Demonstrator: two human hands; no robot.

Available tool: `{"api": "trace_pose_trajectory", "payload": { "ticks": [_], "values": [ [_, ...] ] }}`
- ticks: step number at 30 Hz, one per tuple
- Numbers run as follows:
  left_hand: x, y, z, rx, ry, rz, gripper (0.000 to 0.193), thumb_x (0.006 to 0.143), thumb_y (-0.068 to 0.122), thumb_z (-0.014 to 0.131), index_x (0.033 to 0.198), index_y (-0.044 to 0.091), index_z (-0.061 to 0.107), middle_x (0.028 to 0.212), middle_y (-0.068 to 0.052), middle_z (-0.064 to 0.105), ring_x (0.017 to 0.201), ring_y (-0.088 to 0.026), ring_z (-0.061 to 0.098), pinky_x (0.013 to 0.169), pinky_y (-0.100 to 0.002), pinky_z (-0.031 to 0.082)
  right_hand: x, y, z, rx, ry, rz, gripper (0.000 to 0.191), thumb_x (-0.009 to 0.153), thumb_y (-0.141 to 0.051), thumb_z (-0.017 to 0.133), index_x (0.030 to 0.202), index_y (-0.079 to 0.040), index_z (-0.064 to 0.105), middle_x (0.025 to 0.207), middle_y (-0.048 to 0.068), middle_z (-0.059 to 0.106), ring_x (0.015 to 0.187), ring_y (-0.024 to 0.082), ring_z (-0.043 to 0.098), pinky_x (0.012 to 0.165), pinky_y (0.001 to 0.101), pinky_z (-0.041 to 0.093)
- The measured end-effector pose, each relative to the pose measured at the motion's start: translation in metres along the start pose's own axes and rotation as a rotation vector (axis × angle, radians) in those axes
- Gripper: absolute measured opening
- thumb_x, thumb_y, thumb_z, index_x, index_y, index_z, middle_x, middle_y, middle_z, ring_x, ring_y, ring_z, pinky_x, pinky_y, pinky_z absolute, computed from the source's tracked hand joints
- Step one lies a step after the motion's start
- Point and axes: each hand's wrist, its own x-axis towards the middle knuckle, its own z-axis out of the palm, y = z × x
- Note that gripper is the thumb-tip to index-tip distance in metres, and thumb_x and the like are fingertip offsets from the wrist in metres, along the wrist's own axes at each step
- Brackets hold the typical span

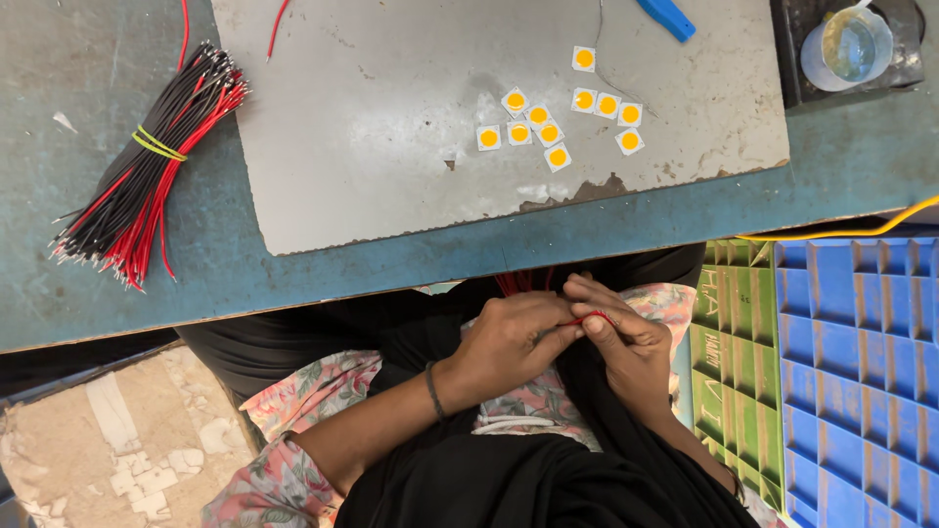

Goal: The person strips the ends of red and black wires with pliers, twists the strands, dips the stripped ends into a small cup of soldering flux, and solders the wire ends onto the pads of small yellow LED chip boards on the workbench, placing finished LED boards aside as they go.

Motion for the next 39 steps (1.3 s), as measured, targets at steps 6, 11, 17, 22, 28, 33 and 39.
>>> {"api": "trace_pose_trajectory", "payload": {
  "ticks": [6,11,17,22,28,33,39],
  "values": [
    [-0.004,0.012,0.022,-0.078,-0.071,-0.265,0.020,0.096,0.016,0.069,0.104,-0.002,0.075,0.083,-0.016,0.074,0.067,-0.024,0.073,0.060,-0.033,0.054,-0.013,-0.007,-0.007,0.011,0.058,0.113,0.023,0.101,-0.010,0.066,0.118,0.004,0.073,0.128,0.017,0.073,0.129,0.025,0.065,0.119,0.0422,0.044],
    [-0.004,0.008,0.030,-0.243,-0.158,-0.352,0.021,0.101,0.016,0.064,0.101,-0.003,0.074,0.086,-0.013,0.078,0.075,-0.017,0.077,0.067,-0.029,0.060,-0.015,-0.008,-0.013,0.114,0.107,0.364,0.031,0.098,-0.016,0.066,0.121,0.003,0.073,0.122,0.017,0.075,0.095,0.016,0.070,0.083,0.0308,0.057],
    [-0.007,0.002,0.032,-0.305,-0.163,-0.453,0.023,0.101,0.015,0.062,0.105,-0.004,0.073,0.086,-0.012,0.079,0.078,-0.016,0.079,0.072,-0.028,0.064,-0.012,-0.007,-0.010,0.323,0.082,0.487,0.034,0.104,-0.019,0.066,0.120,0.010,0.075,0.100,0.017,0.072,0.072,0.012,0.058,0.066,0.0286,0.052],
    [-0.011,-0.002,0.034,-0.320,-0.142,-0.427,0.021,0.102,0.013,0.062,0.105,-0.005,0.074,0.090,-0.012,0.080,0.082,-0.017,0.080,0.074,-0.027,0.064,-0.010,-0.011,-0.006,0.409,0.128,0.531,0.031,0.100,-0.019,0.065,0.112,0.009,0.072,0.117,0.016,0.074,0.080,0.011,0.062,0.069,0.0270,0.052],
    [-0.012,-0.004,0.034,-0.385,-0.092,-0.544,0.019,0.100,0.011,0.063,0.106,-0.003,0.074,0.090,-0.011,0.079,0.080,-0.016,0.079,0.066,-0.026,0.064,-0.005,-0.009,-0.002,0.407,0.124,0.546,0.031,0.099,-0.020,0.064,0.113,0.007,0.071,0.117,0.017,0.074,0.090,0.014,0.067,0.078,0.0302,0.056],
    [-0.009,0.007,0.031,-0.250,-0.052,-0.494,0.018,0.096,0.014,0.067,0.098,-0.002,0.075,0.080,-0.010,0.078,0.068,-0.014,0.077,0.059,-0.026,0.061,-0.004,-0.006,-0.005,0.556,0.089,0.625,0.032,0.100,-0.024,0.063,0.119,0.001,0.072,0.121,0.015,0.074,0.094,0.019,0.067,0.077,0.0349,0.056],
    [-0.003,0.017,0.018,-0.130,-0.104,-0.473,0.023,0.098,0.019,0.064,0.094,-0.001,0.074,0.068,-0.012,0.074,0.057,-0.016,0.074,0.053,-0.028,0.057,-0.002,0.002,0.000,0.610,0.081,0.565,0.028,0.100,-0.021,0.063,0.116,0.001,0.072,0.122,0.017,0.071,0.119,0.025,0.068,0.103,0.0409,0.055]
  ]
}}
